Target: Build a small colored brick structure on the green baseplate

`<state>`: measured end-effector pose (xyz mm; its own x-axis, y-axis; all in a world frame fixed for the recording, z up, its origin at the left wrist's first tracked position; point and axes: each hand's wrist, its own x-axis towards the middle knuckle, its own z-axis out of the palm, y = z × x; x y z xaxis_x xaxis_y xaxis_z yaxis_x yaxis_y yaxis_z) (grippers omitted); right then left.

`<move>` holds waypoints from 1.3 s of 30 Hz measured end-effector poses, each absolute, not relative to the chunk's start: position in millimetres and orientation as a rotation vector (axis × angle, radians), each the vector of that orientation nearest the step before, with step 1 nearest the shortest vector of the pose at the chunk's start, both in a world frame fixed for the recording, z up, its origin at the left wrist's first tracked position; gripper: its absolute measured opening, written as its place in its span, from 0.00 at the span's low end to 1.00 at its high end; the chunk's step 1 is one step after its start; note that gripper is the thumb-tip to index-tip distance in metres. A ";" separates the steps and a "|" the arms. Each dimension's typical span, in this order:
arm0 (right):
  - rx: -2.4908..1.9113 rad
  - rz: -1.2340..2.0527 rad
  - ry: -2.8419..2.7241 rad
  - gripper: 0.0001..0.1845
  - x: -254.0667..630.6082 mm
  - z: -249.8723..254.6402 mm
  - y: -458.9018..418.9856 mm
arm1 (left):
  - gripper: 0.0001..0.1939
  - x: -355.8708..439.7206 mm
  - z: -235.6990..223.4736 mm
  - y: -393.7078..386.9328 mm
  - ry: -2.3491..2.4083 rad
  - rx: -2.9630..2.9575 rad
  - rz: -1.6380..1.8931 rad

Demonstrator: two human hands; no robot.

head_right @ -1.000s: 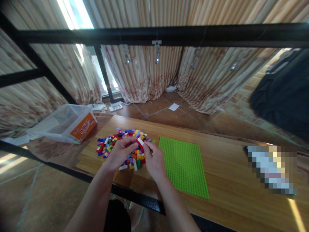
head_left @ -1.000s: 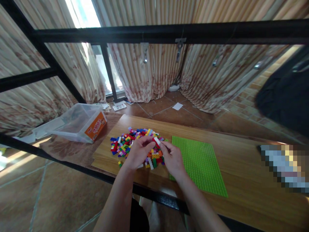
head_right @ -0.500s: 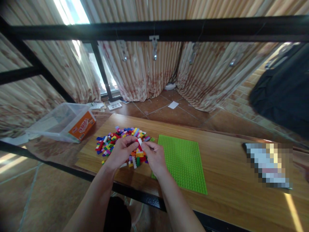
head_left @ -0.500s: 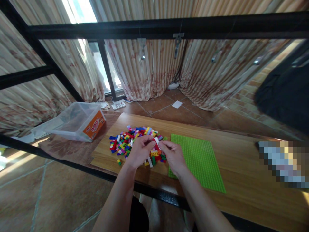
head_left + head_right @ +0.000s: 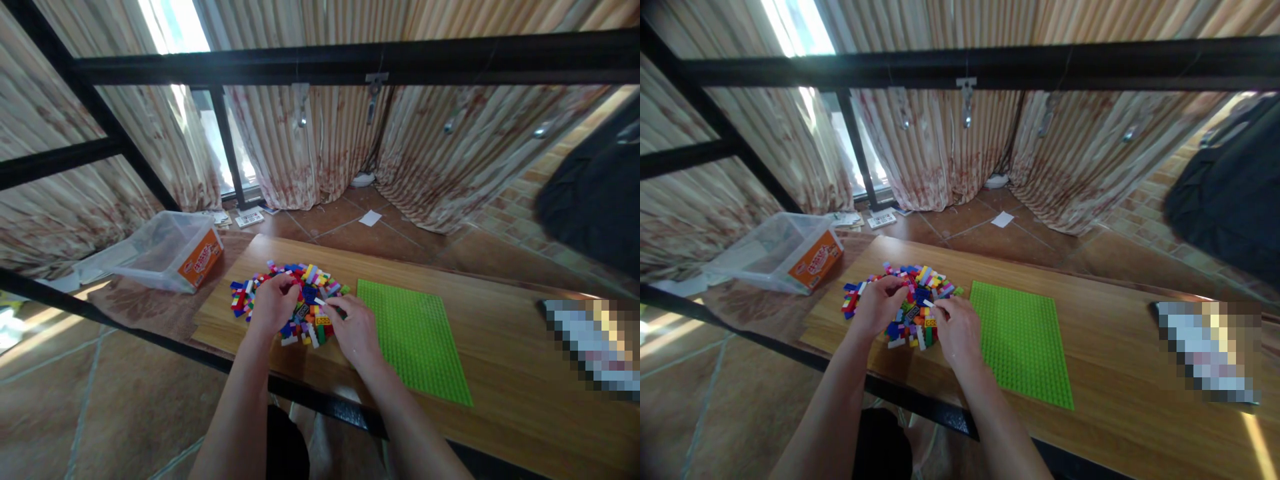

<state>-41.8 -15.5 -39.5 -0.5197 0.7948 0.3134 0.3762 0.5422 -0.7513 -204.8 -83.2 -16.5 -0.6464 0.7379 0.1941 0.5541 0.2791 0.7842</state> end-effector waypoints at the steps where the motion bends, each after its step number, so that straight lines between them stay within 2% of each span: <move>1: -0.934 0.779 -2.155 0.08 -42.9 -40.1 -16.3 | 0.08 -204.6 -15.2 -83.2 2.422 1.205 1.218; 5: -0.921 0.738 -2.174 0.07 -44.5 -40.6 -16.8 | 0.08 -200.5 -9.2 -80.0 2.646 1.193 0.989; 14: -0.869 0.850 -2.047 0.11 -38.5 -35.2 -15.0 | 0.19 -189.3 -13.2 -45.7 2.807 1.503 0.848; 23: -0.858 0.900 -1.989 0.11 -31.9 -31.8 -11.2 | 0.18 -185.3 -23.8 -33.5 2.807 1.467 0.783; 27: -0.865 0.918 -1.957 0.11 -28.3 -29.8 -7.9 | 0.17 -188.6 -19.6 -37.6 2.778 1.451 0.924; 33: -0.942 1.120 -1.743 0.11 -31.0 -28.3 -4.4 | 0.16 -182.3 -3.4 -45.9 2.532 1.214 1.443; 39: -0.879 1.504 -1.369 0.22 -39.0 -29.1 -1.2 | 0.16 -149.2 -1.4 -49.4 2.227 1.031 1.696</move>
<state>-39.0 -1.2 -29.1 -0.3490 0.9351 0.0624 -0.1501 0.0100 -0.9886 -149.2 -49.4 -1.4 -0.7500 0.6026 0.2728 0.4232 0.1202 0.8980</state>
